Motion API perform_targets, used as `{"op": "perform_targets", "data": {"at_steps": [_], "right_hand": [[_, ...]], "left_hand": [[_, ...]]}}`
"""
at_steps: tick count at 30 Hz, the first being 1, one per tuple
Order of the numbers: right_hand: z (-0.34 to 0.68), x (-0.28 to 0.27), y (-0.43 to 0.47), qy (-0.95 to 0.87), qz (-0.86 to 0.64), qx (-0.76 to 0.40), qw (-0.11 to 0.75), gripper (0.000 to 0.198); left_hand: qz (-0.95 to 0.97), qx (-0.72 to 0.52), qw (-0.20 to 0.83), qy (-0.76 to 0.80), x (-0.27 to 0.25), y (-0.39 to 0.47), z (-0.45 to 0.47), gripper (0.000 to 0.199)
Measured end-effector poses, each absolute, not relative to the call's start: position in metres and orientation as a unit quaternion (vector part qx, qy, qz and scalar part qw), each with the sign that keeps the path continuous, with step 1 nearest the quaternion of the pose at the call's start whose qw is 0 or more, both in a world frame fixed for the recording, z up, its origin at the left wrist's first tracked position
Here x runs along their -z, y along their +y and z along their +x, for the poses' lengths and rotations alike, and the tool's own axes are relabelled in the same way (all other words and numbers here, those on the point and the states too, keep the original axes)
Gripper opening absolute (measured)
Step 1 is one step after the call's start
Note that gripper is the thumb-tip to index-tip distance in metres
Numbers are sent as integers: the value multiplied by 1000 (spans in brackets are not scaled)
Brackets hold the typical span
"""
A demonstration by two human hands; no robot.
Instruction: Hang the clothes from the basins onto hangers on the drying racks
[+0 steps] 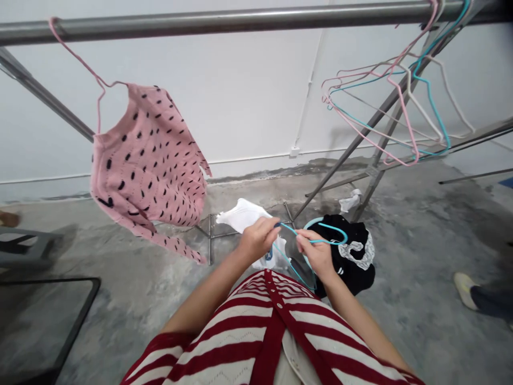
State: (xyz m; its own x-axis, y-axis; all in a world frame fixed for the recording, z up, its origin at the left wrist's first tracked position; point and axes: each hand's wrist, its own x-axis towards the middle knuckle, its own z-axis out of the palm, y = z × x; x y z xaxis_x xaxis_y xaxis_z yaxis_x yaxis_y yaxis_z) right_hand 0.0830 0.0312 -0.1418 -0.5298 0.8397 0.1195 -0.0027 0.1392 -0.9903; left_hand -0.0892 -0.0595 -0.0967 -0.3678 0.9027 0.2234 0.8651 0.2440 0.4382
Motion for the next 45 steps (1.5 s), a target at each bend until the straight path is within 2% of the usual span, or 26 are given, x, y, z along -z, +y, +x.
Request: {"op": "perform_targets", "data": {"at_steps": [4,6,9,11,12,14,15,20,23,26,28,32,36,39,42,45], "right_hand": [[111,131,47,-569,-316,-637,413,21],[117,125,50,-550,-309,-650,423,21],[118,119,47,-535,-293,-661,437,22],[118,117,45,-520,-279,-668,452,23],[118,116,45,-511,-273,-672,462,22],[123,116,46,-495,-263,-674,481,20],[126,115,48,-491,-259,-675,487,20],[141,118,58,-493,-252,-684,475,20],[138,121,59,-461,-229,-694,504,20],[126,121,59,-460,-219,-725,463,19],[117,119,60,-444,-213,-736,464,18],[104,110,65,-427,-196,-716,517,17],[98,106,67,-506,-202,-693,472,18],[91,101,60,-555,-187,-685,433,19],[86,88,55,-595,-173,-676,399,24],[94,77,75,-651,-174,-638,374,29]], "left_hand": [[542,-421,-168,708,81,-86,-121,22],[538,-445,-224,680,69,-90,-135,20],[544,-450,-191,682,59,-82,-147,34],[529,-453,-101,710,61,-73,-151,52],[527,-444,-33,723,63,-69,-153,55],[528,-429,78,729,64,-63,-157,47],[529,-434,98,723,62,-62,-160,41],[561,-497,-37,661,27,-67,-171,29],[592,-480,-48,645,6,-68,-169,26],[597,-489,-74,632,-3,-67,-166,24],[595,-489,-103,630,-7,-67,-168,24],[618,-432,-135,643,-23,-74,-169,24],[695,-350,-210,593,-48,-78,-146,31],[787,-187,-181,559,-55,-66,-123,23],[820,-38,-124,558,-49,-50,-115,30],[810,-10,-85,581,-42,-44,-121,36]]}}
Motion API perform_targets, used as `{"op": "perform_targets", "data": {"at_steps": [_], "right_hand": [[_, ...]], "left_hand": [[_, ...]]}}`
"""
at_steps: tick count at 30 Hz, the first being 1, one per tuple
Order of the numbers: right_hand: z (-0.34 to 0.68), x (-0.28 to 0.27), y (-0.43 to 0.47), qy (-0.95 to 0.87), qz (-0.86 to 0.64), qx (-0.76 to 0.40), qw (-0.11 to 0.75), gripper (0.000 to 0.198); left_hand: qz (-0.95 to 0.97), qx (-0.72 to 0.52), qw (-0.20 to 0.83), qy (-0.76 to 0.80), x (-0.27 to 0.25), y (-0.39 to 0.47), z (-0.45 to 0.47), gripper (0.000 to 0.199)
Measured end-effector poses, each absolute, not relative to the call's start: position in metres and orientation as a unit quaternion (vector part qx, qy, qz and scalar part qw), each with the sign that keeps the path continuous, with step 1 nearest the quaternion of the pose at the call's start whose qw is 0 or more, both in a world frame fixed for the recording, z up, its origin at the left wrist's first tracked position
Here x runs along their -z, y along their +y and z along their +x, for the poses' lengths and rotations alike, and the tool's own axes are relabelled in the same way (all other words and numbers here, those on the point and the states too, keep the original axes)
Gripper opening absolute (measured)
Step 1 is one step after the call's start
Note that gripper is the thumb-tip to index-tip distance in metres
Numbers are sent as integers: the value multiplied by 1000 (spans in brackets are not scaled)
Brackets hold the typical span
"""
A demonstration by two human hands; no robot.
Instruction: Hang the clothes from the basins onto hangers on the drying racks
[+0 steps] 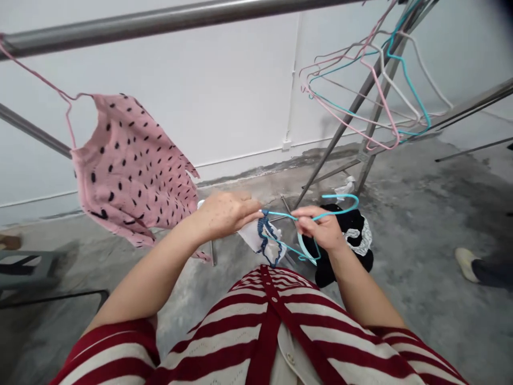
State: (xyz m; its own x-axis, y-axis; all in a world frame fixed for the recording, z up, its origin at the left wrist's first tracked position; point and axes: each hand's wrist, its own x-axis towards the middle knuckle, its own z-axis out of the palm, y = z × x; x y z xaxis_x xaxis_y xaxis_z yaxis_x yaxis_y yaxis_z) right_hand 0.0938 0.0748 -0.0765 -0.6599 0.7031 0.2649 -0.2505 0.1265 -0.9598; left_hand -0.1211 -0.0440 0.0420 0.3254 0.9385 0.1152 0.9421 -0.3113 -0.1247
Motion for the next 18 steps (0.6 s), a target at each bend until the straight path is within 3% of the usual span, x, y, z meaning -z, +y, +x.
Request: {"op": "perform_targets", "data": {"at_steps": [3,5,8,12,15,18], "right_hand": [[121,90,120,-625,-204,-580,482,36],[141,116,146,-545,-305,-553,552,31],[150,165,148,-548,-458,-524,464,28],[101,207,86,-601,-437,-546,386,36],[52,210,47,-680,-400,-506,348,56],[29,205,47,-628,-381,-584,345,32]], "left_hand": [[-783,85,80,-611,-44,-47,-133,35],[-757,139,90,-632,-48,-49,-140,34],[-732,180,99,-649,-52,-50,-144,31],[-721,194,88,-659,-50,-45,-141,30],[-726,212,68,-650,-47,-45,-139,30],[-724,246,40,-644,-45,-54,-145,29]]}}
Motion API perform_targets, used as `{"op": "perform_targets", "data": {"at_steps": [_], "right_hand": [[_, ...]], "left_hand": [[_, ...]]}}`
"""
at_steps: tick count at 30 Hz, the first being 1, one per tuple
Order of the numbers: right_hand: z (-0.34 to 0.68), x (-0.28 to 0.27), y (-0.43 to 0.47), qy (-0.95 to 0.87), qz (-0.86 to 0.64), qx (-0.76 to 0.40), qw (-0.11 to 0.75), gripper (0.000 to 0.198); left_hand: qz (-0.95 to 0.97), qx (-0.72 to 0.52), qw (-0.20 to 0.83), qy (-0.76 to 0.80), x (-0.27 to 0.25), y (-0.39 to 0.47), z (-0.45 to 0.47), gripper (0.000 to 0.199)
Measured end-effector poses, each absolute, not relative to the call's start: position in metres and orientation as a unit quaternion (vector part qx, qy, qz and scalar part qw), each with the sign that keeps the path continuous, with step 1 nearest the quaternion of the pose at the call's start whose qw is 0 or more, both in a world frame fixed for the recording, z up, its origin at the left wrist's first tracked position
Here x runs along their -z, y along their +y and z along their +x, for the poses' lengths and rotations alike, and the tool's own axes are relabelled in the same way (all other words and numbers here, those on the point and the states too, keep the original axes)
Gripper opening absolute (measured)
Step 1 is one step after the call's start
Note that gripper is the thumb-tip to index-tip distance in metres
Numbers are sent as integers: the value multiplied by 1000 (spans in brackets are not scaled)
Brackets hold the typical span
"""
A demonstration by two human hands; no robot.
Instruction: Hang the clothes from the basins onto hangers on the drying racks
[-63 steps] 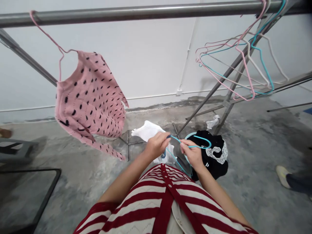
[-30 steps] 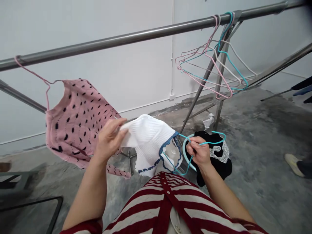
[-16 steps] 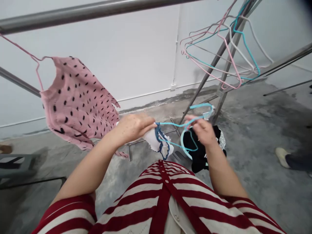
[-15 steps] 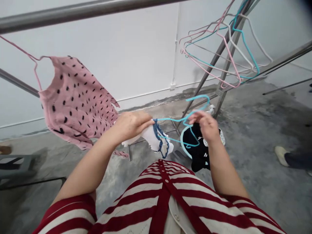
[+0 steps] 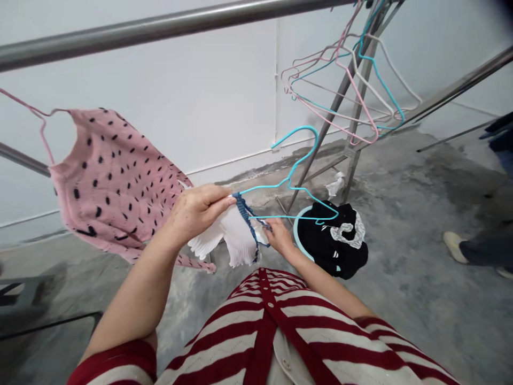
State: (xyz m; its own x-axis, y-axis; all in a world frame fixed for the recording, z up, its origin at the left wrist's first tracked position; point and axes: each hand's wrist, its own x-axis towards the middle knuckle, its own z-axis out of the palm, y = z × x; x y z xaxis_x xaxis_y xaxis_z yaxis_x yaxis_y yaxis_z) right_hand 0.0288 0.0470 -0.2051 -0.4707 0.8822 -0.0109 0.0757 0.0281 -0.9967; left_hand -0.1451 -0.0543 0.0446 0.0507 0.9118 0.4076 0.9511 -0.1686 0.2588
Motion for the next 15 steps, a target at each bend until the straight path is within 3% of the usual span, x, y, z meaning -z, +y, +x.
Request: {"op": "perform_targets", "data": {"at_steps": [2,9,15], "right_hand": [[30,204,62,-569,-376,-642,350,19],[69,173,105,-454,-326,-754,346,25],[90,136,108,-395,-356,-770,354,25]], "left_hand": [[-709,268,23,-652,-40,-66,-156,27],[-639,354,2,-683,5,-108,-203,18],[-650,317,77,-686,24,-121,-216,15]]}}
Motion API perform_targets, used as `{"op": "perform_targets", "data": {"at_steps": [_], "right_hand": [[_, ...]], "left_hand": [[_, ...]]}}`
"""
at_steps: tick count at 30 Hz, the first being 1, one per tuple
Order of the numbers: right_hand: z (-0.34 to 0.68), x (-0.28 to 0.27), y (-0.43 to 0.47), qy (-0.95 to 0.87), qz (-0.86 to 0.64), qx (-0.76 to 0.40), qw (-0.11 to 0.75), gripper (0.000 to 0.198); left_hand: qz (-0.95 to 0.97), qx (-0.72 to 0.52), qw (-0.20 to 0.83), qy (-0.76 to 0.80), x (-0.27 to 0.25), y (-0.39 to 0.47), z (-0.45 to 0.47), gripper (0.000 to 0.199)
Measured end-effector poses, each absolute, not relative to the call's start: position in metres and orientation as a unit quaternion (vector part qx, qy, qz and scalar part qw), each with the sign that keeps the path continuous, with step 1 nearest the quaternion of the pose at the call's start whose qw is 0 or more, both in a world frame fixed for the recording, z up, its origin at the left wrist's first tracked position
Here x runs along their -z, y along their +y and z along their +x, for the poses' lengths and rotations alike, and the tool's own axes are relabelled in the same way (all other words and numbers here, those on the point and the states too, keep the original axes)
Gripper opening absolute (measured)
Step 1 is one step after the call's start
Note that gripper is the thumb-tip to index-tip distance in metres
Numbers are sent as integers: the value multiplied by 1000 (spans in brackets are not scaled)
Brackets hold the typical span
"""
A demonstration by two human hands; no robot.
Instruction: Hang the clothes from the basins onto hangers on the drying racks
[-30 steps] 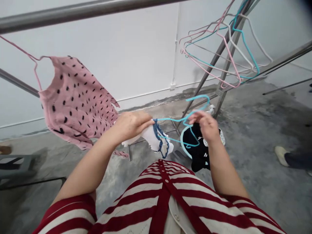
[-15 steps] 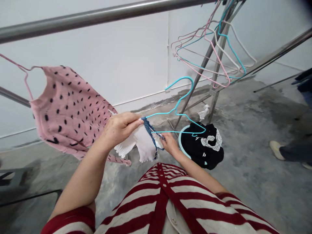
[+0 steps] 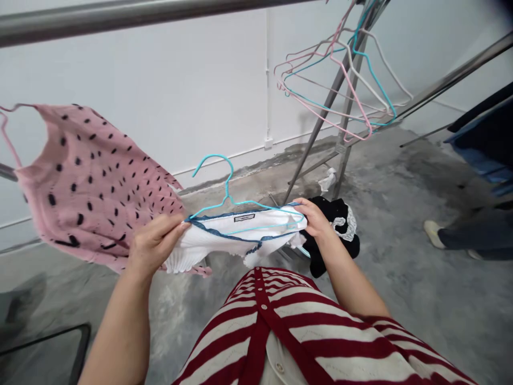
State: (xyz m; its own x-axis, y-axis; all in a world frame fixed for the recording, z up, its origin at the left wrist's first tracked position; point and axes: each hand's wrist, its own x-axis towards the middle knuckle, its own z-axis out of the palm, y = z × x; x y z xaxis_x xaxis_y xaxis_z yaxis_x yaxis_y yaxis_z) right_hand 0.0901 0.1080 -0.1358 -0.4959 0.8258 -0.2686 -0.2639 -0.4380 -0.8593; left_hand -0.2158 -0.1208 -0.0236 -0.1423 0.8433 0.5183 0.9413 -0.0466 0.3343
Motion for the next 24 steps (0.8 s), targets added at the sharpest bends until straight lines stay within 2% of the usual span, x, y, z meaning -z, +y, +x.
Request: {"op": "perform_targets", "data": {"at_steps": [5,7,9,13,14,16,18,19,21,24], "right_hand": [[96,131,110,-496,-434,-589,467,17],[98,129,104,-564,-453,-502,475,12],[99,126,91,-645,-461,-410,451,13],[113,111,68,-813,-304,-361,341,13],[120,107,67,-822,-277,-356,347,12],[135,98,75,-802,-291,-314,417,15],[148,91,92,-775,-331,-255,473,32],[153,88,101,-781,-335,-240,469,43],[156,83,116,-813,-315,-241,426,57],[151,72,124,-852,-263,-301,337,45]], "left_hand": [[-638,155,264,-706,36,-112,-194,18],[-615,115,315,-714,45,-105,-177,19],[-603,126,328,-716,55,-100,-162,20],[-597,231,279,-716,69,-98,-154,18],[-601,264,259,-709,70,-100,-156,16],[-613,333,218,-683,70,-105,-163,13],[-621,393,184,-652,64,-109,-170,12],[-624,413,170,-641,60,-110,-171,12],[-629,433,150,-628,51,-110,-172,11],[-641,429,124,-624,39,-106,-171,9]]}}
